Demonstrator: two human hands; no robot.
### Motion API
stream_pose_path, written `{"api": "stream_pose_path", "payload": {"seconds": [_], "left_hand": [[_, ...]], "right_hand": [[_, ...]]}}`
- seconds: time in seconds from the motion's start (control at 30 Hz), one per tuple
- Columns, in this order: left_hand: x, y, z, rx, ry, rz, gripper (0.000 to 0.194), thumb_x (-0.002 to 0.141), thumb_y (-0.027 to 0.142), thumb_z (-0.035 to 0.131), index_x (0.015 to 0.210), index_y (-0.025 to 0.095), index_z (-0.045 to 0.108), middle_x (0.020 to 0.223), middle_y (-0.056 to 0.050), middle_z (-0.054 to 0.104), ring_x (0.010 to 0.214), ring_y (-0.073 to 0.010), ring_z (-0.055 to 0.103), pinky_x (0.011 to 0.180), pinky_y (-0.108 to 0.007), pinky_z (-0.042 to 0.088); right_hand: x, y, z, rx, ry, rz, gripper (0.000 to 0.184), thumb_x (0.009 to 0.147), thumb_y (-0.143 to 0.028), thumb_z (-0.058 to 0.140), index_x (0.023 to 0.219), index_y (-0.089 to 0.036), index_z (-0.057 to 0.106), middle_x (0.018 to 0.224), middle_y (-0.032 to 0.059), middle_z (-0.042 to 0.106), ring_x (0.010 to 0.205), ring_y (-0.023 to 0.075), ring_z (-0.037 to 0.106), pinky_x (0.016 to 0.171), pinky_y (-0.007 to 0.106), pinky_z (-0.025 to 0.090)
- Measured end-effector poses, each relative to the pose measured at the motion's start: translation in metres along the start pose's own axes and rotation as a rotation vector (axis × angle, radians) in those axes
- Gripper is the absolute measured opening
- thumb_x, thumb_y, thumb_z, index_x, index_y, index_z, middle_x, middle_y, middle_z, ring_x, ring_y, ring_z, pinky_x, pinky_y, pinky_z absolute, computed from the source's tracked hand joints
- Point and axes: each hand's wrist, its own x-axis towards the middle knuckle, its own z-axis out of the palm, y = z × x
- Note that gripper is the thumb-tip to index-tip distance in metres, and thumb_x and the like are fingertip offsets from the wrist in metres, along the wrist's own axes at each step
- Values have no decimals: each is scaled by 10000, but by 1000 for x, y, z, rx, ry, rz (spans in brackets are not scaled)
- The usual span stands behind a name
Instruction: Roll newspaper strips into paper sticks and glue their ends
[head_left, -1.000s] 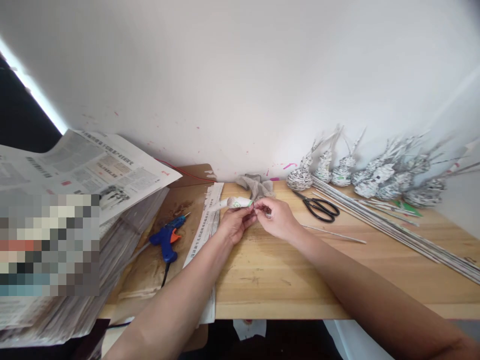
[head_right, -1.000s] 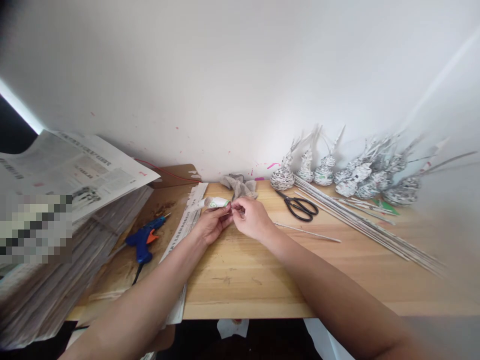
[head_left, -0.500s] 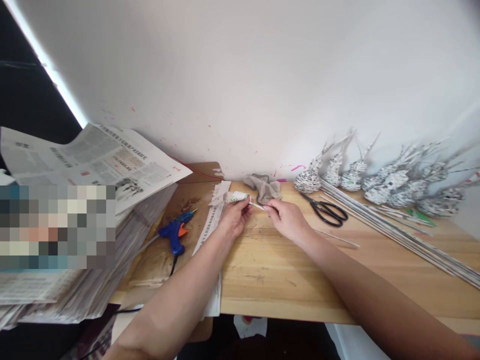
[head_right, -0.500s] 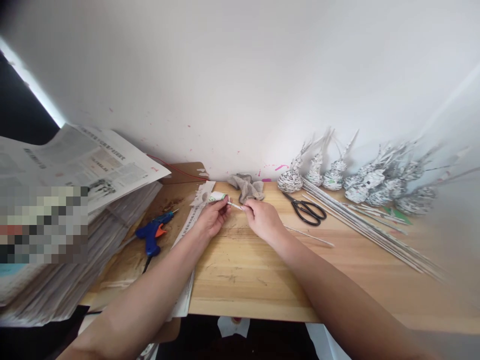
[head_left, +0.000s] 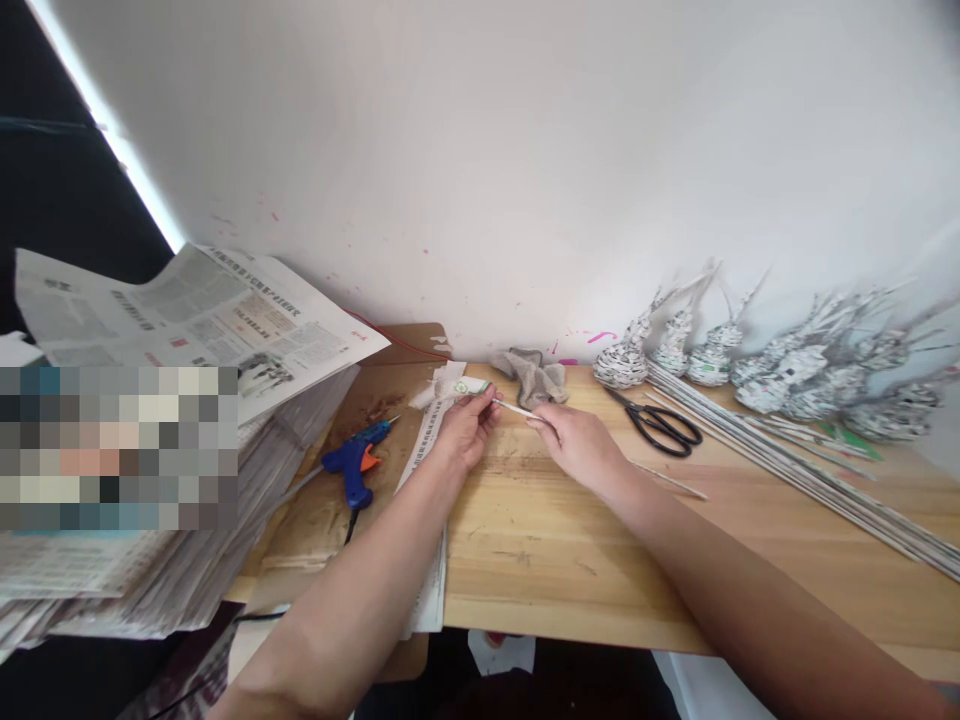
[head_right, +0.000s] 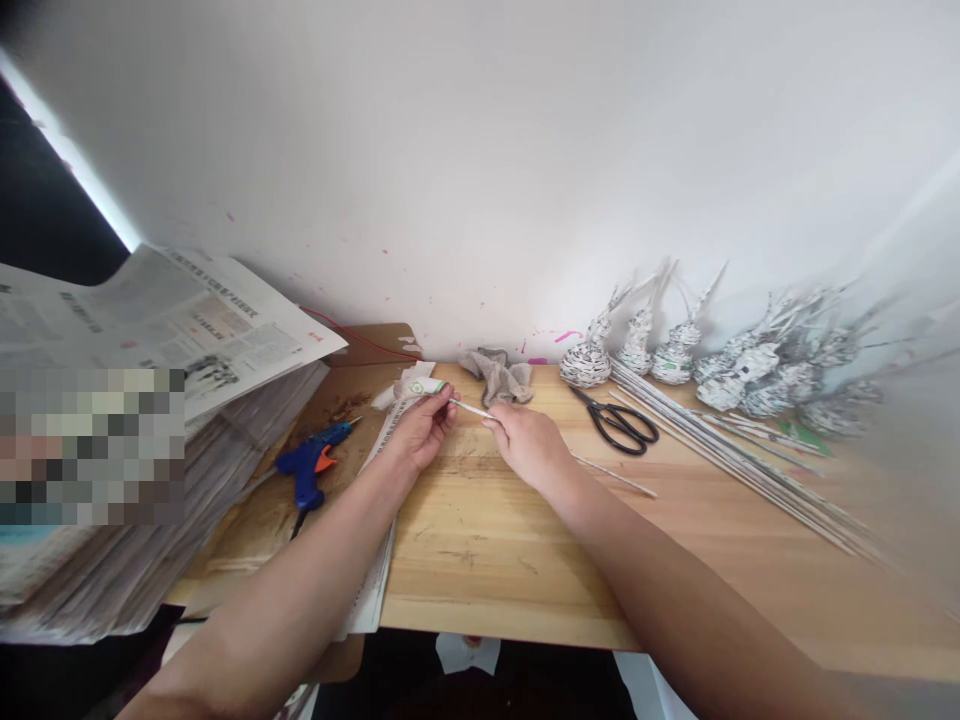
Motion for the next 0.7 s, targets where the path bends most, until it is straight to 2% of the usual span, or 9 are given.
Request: {"api": "stream_pose_path", "payload": {"seconds": [0.17, 0.27, 0.33, 0.43, 0.53, 0.6, 0.7], "left_hand": [[1, 0, 0, 8, -1, -2, 88, 718, 129, 681, 778, 91, 631, 696, -32, 632, 498, -39, 536, 462, -129, 487], [0, 0, 1, 25, 7, 7, 93, 711, 126, 685, 776, 91, 629, 697, -30, 633, 490, -37, 528, 455, -130, 481], [-1, 0, 1, 37, 5, 7, 105, 702, 131, 693, 776, 93, 629, 694, -28, 634, 486, -37, 525, 455, -130, 479], [-1, -1, 1, 39, -13, 0, 131, 693, 147, 706, 788, 96, 631, 703, -33, 640, 493, -40, 533, 466, -131, 482], [1, -1, 0, 21, 3, 10, 123, 699, 141, 697, 788, 97, 625, 691, -28, 635, 493, -41, 534, 468, -134, 479], [2, -1, 0, 14, 42, 16, 102, 707, 133, 685, 774, 96, 618, 665, -19, 623, 481, -39, 524, 453, -130, 466], [2, 0, 1, 18, 64, 21, 80, 719, 126, 670, 766, 97, 611, 650, -13, 612, 471, -37, 516, 445, -130, 456]], "right_hand": [[0, 2, 2, 72, -91, 43, 320, 932, -339, 346, 873, -199, 628, 693, 24, 625, 641, 145, 552, 580, 241, 304], [1, 2, 3, 152, -79, 73, 327, 927, -358, 350, 860, -193, 625, 651, 11, 600, 589, 132, 520, 557, 236, 292], [3, 2, 1, 210, -95, 110, 368, 924, -391, 340, 782, -191, 615, 614, 0, 578, 563, 124, 505, 556, 232, 299], [5, 5, -6, 267, -210, 177, 486, 920, -467, 302, 634, -184, 575, 562, 1, 558, 538, 121, 507, 560, 232, 322], [9, 13, -13, 213, -310, 279, 626, 909, -564, 202, 577, -183, 572, 526, 26, 563, 524, 140, 531, 564, 250, 344], [13, 20, -15, 88, -258, 314, 638, 904, -580, 190, 644, -183, 617, 604, 57, 615, 602, 172, 576, 602, 268, 366], [26, 28, -13, -129, -49, 248, 446, 886, -522, 363, 998, -176, 622, 950, 118, 655, 882, 233, 595, 729, 295, 388]]}}
